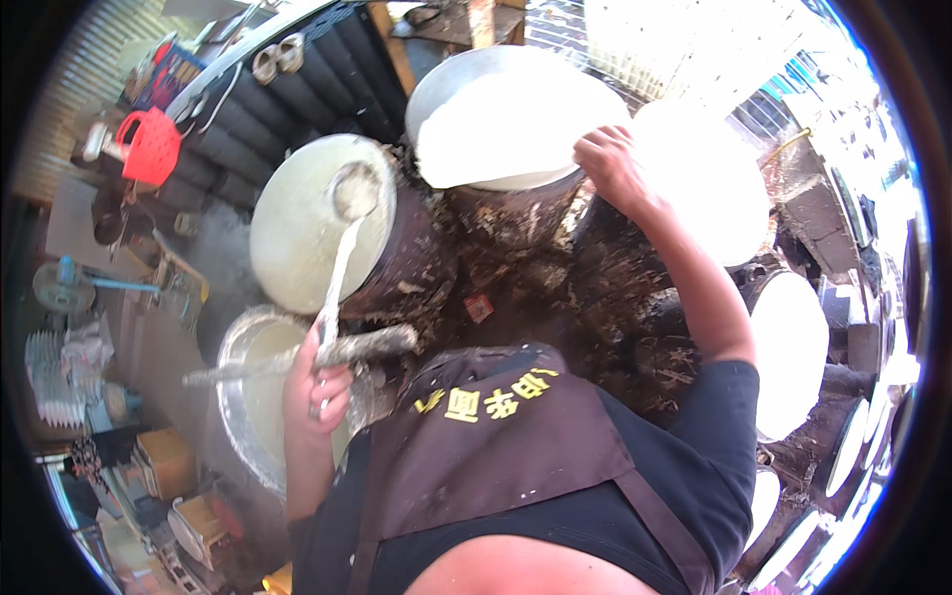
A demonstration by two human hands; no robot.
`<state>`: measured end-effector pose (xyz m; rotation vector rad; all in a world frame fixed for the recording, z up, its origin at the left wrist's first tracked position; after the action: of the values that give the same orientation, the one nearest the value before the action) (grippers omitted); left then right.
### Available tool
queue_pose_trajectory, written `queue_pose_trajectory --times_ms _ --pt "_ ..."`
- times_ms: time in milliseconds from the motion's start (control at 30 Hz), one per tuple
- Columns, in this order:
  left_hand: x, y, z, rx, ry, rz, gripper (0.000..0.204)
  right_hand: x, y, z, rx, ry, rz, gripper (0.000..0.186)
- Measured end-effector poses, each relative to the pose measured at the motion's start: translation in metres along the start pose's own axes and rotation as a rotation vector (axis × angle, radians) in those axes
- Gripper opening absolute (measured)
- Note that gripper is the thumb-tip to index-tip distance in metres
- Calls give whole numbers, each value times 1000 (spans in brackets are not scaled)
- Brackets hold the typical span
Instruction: The person ladles batter onto several hot griddles, spreads it into thin circles, and flips the crepes as they cook. The person then stacks the finished crepes into a container.
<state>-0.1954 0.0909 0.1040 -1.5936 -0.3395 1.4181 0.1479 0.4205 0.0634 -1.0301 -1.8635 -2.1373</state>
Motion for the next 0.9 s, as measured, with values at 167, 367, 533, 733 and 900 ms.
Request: queue_pose_trajectory --times_ms 167,367,533,733,900 --pt "-7 5 6 202 11 24 31 -82 44 -123 44 -232 38 8" --pt "-29 104 69 286 177 -53 47 -159 32 -276 228 -675 9 8" --pt "-41 57 38 465 198 79 29 -214 2 -382 -6 -1032 78 7" --pt "-48 24 38 585 513 -13 30 -259 11 -513 -175 -1507 -94 11" --pt "-59 -6 13 718 691 -93 42 -265 106 -611 -256 -1797 98 11"
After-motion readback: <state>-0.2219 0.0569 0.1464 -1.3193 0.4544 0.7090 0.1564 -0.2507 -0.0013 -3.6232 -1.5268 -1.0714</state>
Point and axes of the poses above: each hand's wrist, its own x-axis towards the middle knuckle, its own y-axis out of the back of the hand, z = x × y, the point moved 2 cm from there along x, towards the middle knuckle, and after that the axes turned 15 degrees about y, right-handed, at the moved point
